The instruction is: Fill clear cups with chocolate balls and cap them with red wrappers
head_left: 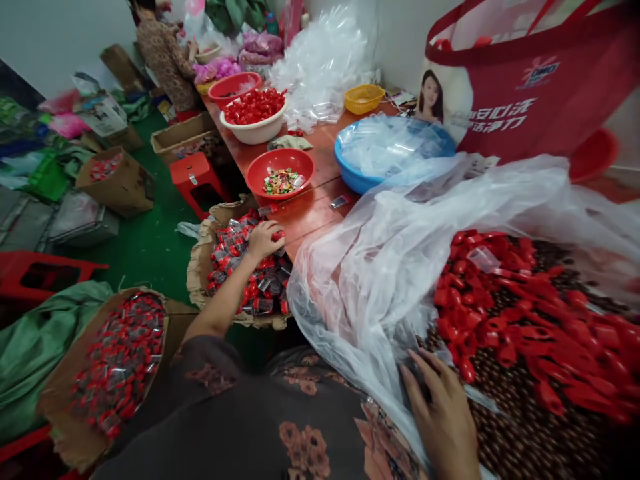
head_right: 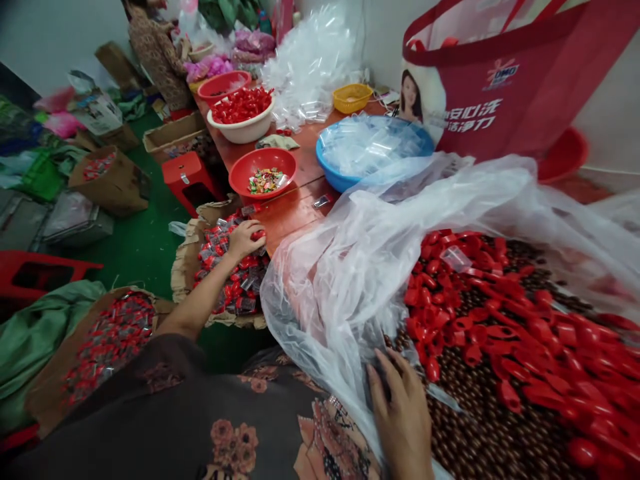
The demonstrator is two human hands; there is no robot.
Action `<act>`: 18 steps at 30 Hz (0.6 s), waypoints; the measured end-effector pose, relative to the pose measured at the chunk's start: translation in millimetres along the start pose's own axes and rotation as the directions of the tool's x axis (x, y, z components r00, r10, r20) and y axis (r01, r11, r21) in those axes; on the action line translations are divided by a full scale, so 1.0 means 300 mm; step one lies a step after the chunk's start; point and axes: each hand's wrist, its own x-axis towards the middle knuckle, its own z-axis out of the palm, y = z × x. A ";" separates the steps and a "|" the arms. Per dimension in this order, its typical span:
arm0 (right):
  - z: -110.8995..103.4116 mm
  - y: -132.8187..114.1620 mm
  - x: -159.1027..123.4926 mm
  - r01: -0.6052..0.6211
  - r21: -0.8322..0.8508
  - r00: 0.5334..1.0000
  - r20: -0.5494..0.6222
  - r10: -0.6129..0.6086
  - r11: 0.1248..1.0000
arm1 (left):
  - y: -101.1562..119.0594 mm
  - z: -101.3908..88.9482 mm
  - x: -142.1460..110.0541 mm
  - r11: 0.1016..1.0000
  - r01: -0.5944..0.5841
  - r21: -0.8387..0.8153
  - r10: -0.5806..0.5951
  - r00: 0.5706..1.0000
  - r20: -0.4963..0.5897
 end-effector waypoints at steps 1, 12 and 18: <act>0.000 0.000 -0.001 0.002 -0.002 1.000 0.001 -0.002 1.000 | -0.037 -0.001 -0.051 0.999 0.049 -0.014 -0.049 0.999 -0.013; 0.022 0.013 -0.012 -0.024 -0.012 1.000 -0.012 0.024 1.000 | 0.068 0.039 0.153 0.971 -0.149 -0.187 0.095 0.958 -0.270; 0.026 0.016 -0.020 -0.051 -0.023 0.999 -0.002 0.051 0.998 | 0.428 0.167 0.519 0.909 -0.395 -0.129 0.412 0.898 0.155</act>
